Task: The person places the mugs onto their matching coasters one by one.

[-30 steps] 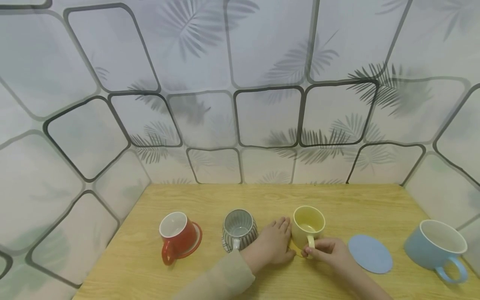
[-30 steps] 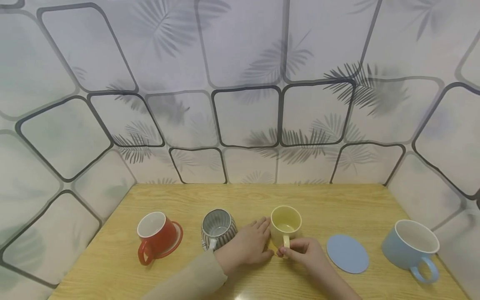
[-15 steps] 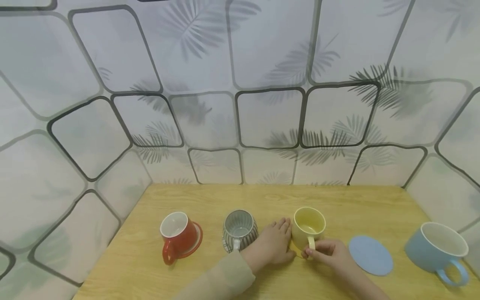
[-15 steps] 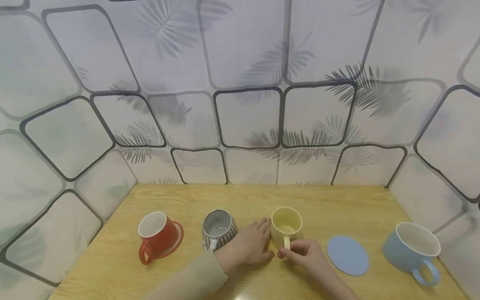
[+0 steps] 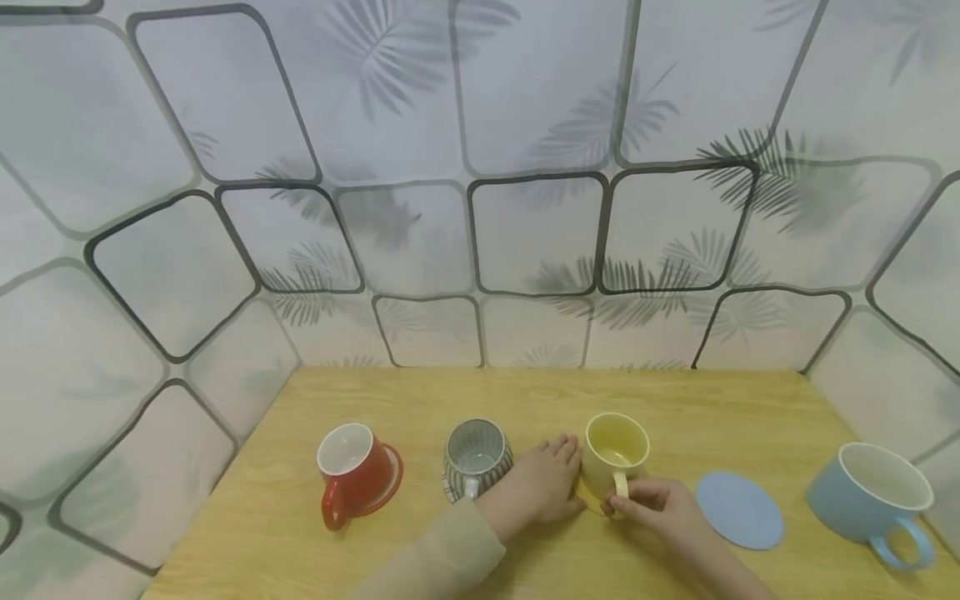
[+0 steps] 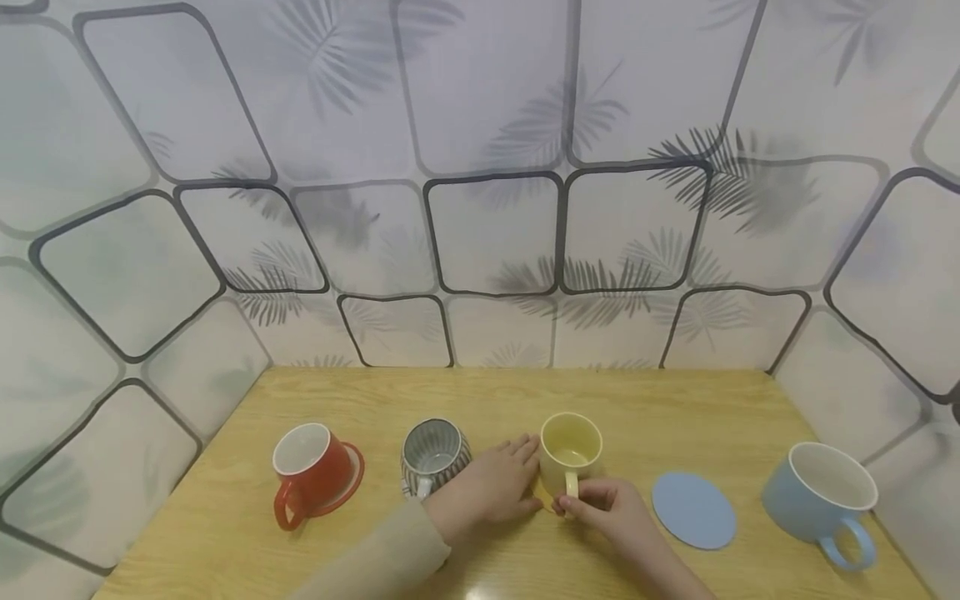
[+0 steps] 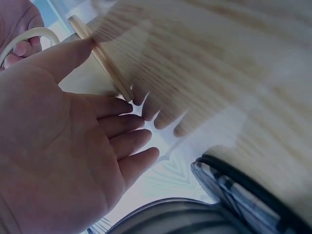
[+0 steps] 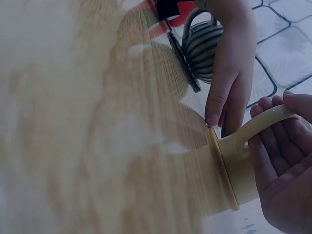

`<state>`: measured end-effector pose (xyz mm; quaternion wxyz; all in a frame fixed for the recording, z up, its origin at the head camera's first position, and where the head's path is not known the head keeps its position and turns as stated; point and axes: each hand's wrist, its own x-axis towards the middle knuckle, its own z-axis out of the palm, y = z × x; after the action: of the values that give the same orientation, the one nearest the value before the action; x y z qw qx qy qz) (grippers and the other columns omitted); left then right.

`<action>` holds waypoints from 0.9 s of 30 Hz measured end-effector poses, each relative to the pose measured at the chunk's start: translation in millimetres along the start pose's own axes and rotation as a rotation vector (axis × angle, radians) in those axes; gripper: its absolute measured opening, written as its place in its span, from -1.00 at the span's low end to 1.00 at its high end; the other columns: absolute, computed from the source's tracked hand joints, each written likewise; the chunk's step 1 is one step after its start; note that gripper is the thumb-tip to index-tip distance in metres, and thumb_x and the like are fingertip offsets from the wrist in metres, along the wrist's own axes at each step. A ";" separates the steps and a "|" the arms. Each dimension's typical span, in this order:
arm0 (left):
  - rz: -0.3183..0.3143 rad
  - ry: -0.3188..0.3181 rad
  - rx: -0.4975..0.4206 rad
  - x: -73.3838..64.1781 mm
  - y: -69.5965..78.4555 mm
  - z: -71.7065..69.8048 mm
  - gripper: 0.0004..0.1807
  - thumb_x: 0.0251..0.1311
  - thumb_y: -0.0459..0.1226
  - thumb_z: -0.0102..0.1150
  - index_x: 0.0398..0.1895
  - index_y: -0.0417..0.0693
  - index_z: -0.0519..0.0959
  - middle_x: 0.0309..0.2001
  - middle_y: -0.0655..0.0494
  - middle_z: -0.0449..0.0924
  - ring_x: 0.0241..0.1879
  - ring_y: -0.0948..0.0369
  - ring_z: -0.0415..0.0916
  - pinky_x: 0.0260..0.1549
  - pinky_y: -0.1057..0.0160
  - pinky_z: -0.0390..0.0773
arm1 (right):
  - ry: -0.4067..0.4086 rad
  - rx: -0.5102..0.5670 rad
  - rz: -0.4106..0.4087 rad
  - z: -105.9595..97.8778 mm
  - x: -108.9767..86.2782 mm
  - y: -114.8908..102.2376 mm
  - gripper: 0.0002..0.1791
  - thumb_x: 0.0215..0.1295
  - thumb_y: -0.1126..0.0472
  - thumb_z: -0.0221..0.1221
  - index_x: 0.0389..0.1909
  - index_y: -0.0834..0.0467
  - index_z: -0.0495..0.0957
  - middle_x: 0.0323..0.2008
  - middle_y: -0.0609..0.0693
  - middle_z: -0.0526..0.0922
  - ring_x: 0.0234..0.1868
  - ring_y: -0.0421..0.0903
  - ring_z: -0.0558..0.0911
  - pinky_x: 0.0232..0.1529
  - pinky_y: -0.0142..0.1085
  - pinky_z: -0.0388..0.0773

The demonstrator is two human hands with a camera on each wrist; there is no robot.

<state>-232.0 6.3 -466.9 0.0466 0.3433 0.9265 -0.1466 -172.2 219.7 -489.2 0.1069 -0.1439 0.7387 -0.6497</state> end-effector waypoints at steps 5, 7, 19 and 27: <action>0.006 0.000 0.019 0.1 -1.7 -1.2 -0.14 0.47 0.31 0.05 0.66 0.06 0.26 0.68 0.15 0.19 0.65 0.24 0.18 0.59 0.30 0.30 | 0.016 -0.082 -0.033 0.5 -0.7 -3.1 -0.73 0.53 0.32 0.22 -0.07 0.52 0.67 -0.21 -0.31 0.85 -0.10 -0.40 0.75 0.03 -0.53 0.65; 0.007 0.008 0.018 0.3 -2.0 -0.9 -0.14 0.46 0.30 0.06 0.65 0.06 0.28 0.67 0.14 0.22 0.64 0.23 0.20 0.59 0.29 0.31 | 0.023 -0.113 -0.036 1.1 -1.1 -4.7 -0.74 0.53 0.31 0.22 -0.07 0.49 0.69 -0.20 -0.28 0.86 -0.10 -0.40 0.75 0.02 -0.53 0.65; 0.025 0.047 0.001 -4.7 -5.3 -7.4 -0.20 0.45 0.27 0.11 0.58 0.04 0.38 0.58 0.10 0.39 0.58 0.16 0.34 0.58 0.22 0.36 | 0.034 -0.320 -0.056 2.7 -5.5 -14.4 -0.80 0.50 0.25 0.27 -0.07 0.32 0.75 -0.15 0.14 0.86 -0.15 -0.47 0.71 -0.07 -0.50 0.69; 0.045 0.094 0.006 -6.8 -9.9 -10.8 -0.26 0.51 0.25 0.05 0.56 0.05 0.41 0.52 0.10 0.47 0.55 0.15 0.38 0.58 0.15 0.38 | 0.077 -0.428 -0.085 1.6 -7.7 -15.7 -0.83 0.47 0.23 0.31 -0.08 0.25 0.76 -0.15 0.09 0.86 -0.16 -0.48 0.70 -0.12 -0.46 0.73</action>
<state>-233.1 -1.8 -453.0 0.0052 0.3708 0.9193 -0.1318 -163.3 219.1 -474.1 0.0182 -0.1695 0.8565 -0.4872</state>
